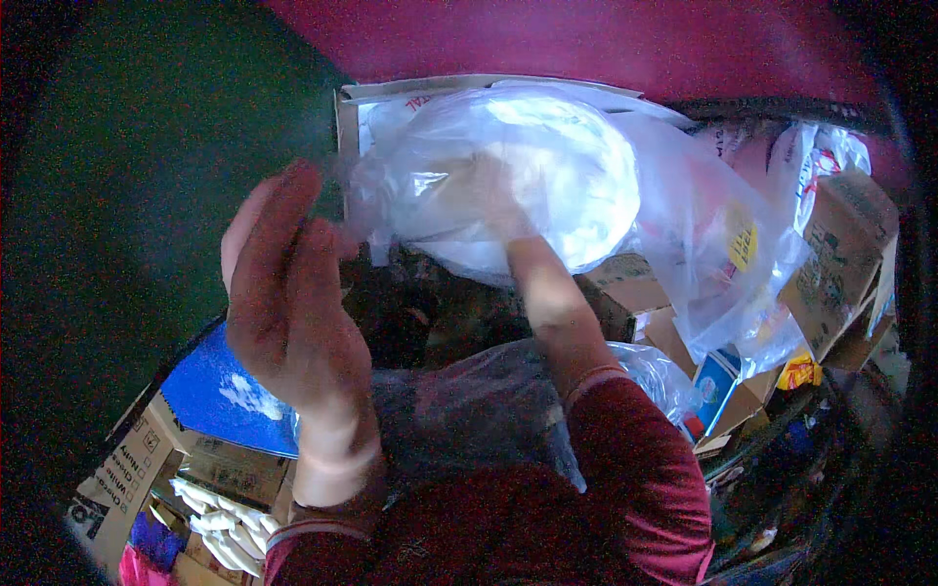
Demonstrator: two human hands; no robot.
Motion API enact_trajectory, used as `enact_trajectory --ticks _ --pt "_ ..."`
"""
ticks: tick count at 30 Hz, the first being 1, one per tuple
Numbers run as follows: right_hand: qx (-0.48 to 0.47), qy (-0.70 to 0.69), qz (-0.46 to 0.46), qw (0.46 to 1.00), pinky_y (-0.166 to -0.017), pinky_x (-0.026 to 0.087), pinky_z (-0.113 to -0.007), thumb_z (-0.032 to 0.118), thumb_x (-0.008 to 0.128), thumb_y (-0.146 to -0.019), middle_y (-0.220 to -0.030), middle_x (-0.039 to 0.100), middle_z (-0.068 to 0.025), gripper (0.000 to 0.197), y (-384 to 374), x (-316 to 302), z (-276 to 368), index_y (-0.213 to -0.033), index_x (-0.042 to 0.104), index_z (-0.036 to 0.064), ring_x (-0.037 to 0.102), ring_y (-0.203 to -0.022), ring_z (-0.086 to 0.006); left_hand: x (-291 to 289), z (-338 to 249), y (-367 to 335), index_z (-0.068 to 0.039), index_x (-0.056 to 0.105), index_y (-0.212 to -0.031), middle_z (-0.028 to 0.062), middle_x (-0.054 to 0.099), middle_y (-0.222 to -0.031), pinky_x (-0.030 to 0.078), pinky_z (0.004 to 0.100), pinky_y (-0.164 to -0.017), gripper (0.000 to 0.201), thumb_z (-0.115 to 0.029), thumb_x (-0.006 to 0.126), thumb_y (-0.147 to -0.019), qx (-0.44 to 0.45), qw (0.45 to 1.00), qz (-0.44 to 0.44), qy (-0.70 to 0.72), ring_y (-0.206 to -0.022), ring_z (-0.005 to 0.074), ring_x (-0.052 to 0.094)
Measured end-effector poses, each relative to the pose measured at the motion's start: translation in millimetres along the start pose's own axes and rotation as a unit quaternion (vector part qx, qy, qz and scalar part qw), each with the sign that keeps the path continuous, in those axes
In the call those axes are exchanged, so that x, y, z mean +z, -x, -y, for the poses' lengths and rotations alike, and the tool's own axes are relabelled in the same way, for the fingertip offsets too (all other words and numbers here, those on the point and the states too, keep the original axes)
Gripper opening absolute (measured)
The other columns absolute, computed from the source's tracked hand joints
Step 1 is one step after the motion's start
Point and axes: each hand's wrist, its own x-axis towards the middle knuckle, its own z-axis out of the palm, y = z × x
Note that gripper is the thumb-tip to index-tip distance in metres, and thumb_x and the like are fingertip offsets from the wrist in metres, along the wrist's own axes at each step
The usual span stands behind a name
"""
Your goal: The recorder is weighing and bagging small, white, puffy snacks into individual plastic bags in a store backroom.
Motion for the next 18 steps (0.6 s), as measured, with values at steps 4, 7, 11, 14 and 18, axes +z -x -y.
enact_trajectory --ticks 4,7,11,14,18 --pt "-0.052 -0.010 0.028 0.998 -0.097 0.022 -0.050 0.016 0.036 -0.083 -0.120 0.048 -0.0096 0.034 19 -39 22 -0.114 0.052 0.0127 0.040 -0.116 -0.0257 0 4 -5 0.006 0.057 -0.100 0.0149 0.052 -0.110 0.048 0.0238 -0.068 0.028 0.012 0.047 -0.074 0.027 0.999 -0.024 -0.040 -0.094 0.0190 0.053" --pt "-0.045 0.042 -0.036 0.997 -0.098 0.021 -0.050 0.017 0.036 -0.083 -0.123 0.046 -0.0104 0.036 -1 -35 -23 -0.116 0.051 0.0139 0.037 -0.119 -0.0273 5 6 -9 0.005 0.058 -0.100 0.0154 0.053 -0.109 0.048 0.0241 -0.068 0.031 0.013 0.048 -0.071 0.032 0.999 -0.037 -0.007 -0.094 0.0199 0.053" --pt "-0.021 0.079 -0.186 0.979 -0.099 0.018 -0.050 0.018 0.038 -0.083 -0.126 0.044 -0.0118 0.038 -8 -6 -86 -0.119 0.050 0.0147 0.031 -0.124 -0.0291 -2 1 -5 0.004 0.057 -0.101 0.0159 0.053 -0.109 0.047 0.0267 -0.074 0.034 0.013 0.048 -0.069 0.019 0.999 -0.049 -0.011 -0.097 0.0218 0.052" --pt "0.001 0.130 -0.223 0.966 -0.097 0.020 -0.051 0.015 0.041 -0.080 -0.126 0.043 -0.0131 0.043 -12 -4 -85 -0.122 0.045 0.0152 0.036 -0.119 -0.0279 -6 3 -5 0.005 0.056 -0.102 0.0167 0.053 -0.109 0.044 0.0296 -0.081 0.033 0.011 0.049 -0.070 0.047 0.997 -0.051 -0.018 -0.098 0.0232 0.052" --pt "-0.007 0.055 -0.161 0.985 -0.094 0.025 -0.046 0.019 0.049 -0.077 -0.111 0.055 -0.0087 0.027 -28 4 -39 -0.102 0.058 0.0132 0.044 -0.111 -0.0300 -6 6 -7 0.005 0.056 -0.102 0.0176 0.053 -0.109 0.042 0.0317 -0.086 0.034 0.011 0.050 -0.069 0.062 0.996 -0.042 -0.054 -0.100 0.0248 0.051"
